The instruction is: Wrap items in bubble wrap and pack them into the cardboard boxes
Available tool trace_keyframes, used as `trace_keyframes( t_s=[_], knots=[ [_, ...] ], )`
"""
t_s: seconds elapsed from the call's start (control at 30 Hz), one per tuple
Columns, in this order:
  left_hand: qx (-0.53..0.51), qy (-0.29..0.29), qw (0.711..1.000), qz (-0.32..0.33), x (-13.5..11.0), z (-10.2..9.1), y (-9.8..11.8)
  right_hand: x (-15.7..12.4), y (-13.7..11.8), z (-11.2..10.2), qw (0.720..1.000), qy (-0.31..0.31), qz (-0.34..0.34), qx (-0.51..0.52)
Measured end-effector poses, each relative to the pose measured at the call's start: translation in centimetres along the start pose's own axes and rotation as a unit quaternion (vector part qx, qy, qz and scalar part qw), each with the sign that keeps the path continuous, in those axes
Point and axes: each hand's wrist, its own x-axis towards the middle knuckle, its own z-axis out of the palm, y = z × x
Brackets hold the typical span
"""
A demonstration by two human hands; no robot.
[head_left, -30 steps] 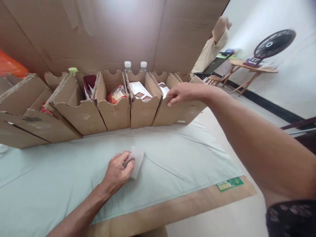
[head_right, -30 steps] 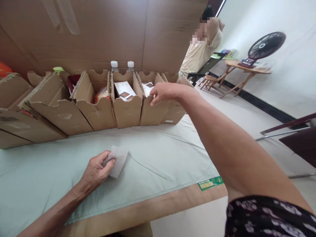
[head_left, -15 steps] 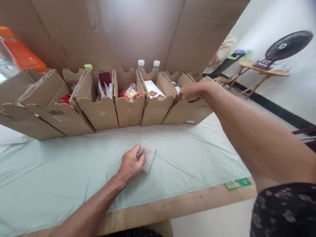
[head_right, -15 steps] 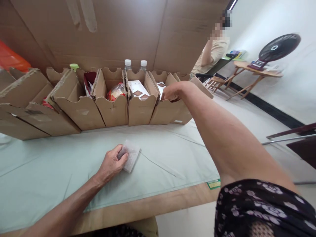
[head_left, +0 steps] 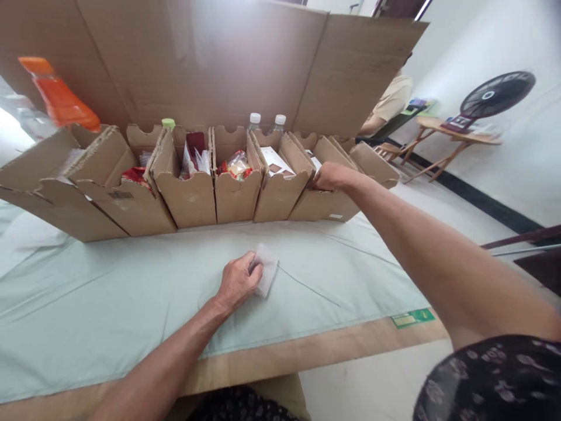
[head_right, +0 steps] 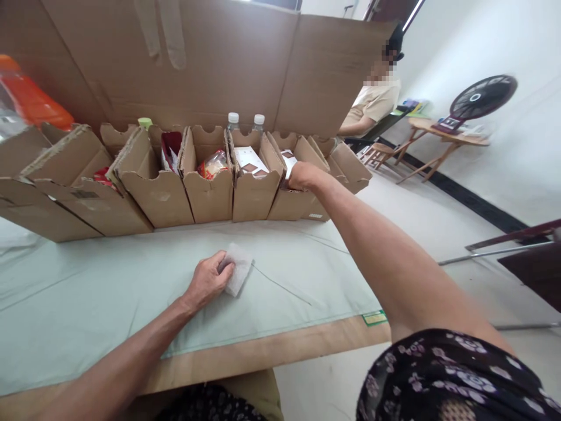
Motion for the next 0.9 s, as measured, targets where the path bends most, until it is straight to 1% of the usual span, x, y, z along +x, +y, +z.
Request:
trace_keyframes(
  t_s=[0.07,0.1,0.13,0.17,0.2,0.23,0.27,0.3,0.33,0.37,0.4,0.47,0.5,0.53,0.57,0.6,0.63,0.67,0.7,0.73,0.77,0.8,0.83,0.87,0.9],
  knots=[
    [-0.035,0.012,0.999,-0.008,0.1,-0.2,0.0,-1.6,-0.4,-2.3,0.999,0.006,0.047,-0.010],
    [-0.057,0.021,0.998,-0.014,0.2,-0.3,0.0,-2.6,-0.6,-3.8,0.998,0.025,0.059,-0.015],
    [-0.082,0.030,0.996,-0.019,0.3,-0.6,0.0,-3.8,-0.7,-5.4,0.996,0.062,0.066,-0.012],
    [-0.111,0.041,0.993,-0.025,0.6,-0.9,0.1,-5.1,-0.8,-6.9,0.991,0.117,0.062,0.005],
    [-0.142,0.052,0.988,-0.030,0.8,-1.3,0.3,-6.5,-1.0,-8.0,0.983,0.177,0.044,0.035],
    [-0.173,0.062,0.982,-0.034,1.1,-1.7,0.5,-8.0,-1.4,-8.6,0.968,0.237,0.015,0.075],
    [-0.197,0.072,0.977,-0.036,1.3,-2.3,0.9,-9.5,-1.8,-8.6,0.949,0.289,-0.024,0.121],
    [-0.227,0.077,0.970,-0.040,1.4,-2.8,1.3,-10.9,-2.4,-7.7,0.928,0.326,-0.070,0.164],
    [-0.269,0.071,0.959,-0.048,1.4,-3.4,1.9,-12.3,-3.1,-6.2,0.911,0.345,-0.119,0.195],
    [-0.324,0.051,0.943,-0.059,1.3,-4.0,2.4,-13.5,-4.0,-4.1,0.899,0.347,-0.167,0.210],
    [-0.388,0.019,0.919,-0.072,1.0,-4.6,3.0,-14.6,-4.8,-1.6,0.891,0.340,-0.216,0.211],
    [-0.497,-0.041,0.862,-0.096,0.2,-5.7,3.7,-16.3,-6.4,3.5,0.895,0.268,-0.305,0.182],
    [-0.519,-0.049,0.847,-0.104,-0.2,-6.2,3.9,-17.0,-7.0,5.6,0.900,0.229,-0.327,0.174],
    [-0.513,-0.038,0.851,-0.109,-0.6,-6.8,3.8,-17.5,-7.5,7.1,0.903,0.181,-0.351,0.168],
    [-0.488,-0.013,0.865,-0.114,-0.9,-7.3,3.5,-17.8,-7.7,7.9,0.902,0.125,-0.377,0.169],
    [-0.453,0.014,0.883,-0.120,-1.1,-7.8,3.1,-17.8,-7.7,7.9,0.897,0.067,-0.399,0.176],
    [-0.414,0.031,0.901,-0.128,-1.2,-8.4,2.5,-17.4,-7.6,7.3,0.890,0.018,-0.415,0.187],
    [-0.372,0.033,0.918,-0.135,-1.2,-9.0,1.9,-16.6,-7.3,6.2,0.887,-0.011,-0.416,0.199],
    [-0.327,0.020,0.935,-0.138,-1.1,-9.6,1.2,-15.4,-6.9,4.7,0.894,-0.014,-0.397,0.207],
    [-0.277,-0.003,0.951,-0.135,-1.0,-10.1,0.5,-13.8,-6.5,3.1,0.911,0.011,-0.358,0.206],
    [-0.218,-0.027,0.967,-0.127,-0.9,-10.6,-0.1,-11.8,-6.0,1.4,0.932,0.059,-0.300,0.193],
    [-0.147,-0.046,0.981,-0.117,-0.8,-11.0,-0.6,-9.7,-5.6,0.0,0.952,0.106,-0.243,0.156],
    [-0.065,-0.058,0.991,-0.106,-0.7,-11.3,-1.0,-7.4,-5.3,-1.2,0.966,0.129,-0.197,0.104],
    [0.022,-0.063,0.993,-0.099,-0.6,-11.4,-1.2,-5.1,-5.1,-2.0,0.978,0.118,-0.167,0.045],
    [0.106,-0.064,0.988,-0.096,-0.6,-11.5,-1.2,-3.0,-5.1,-2.5,0.985,0.076,-0.156,-0.014]
  ],
)
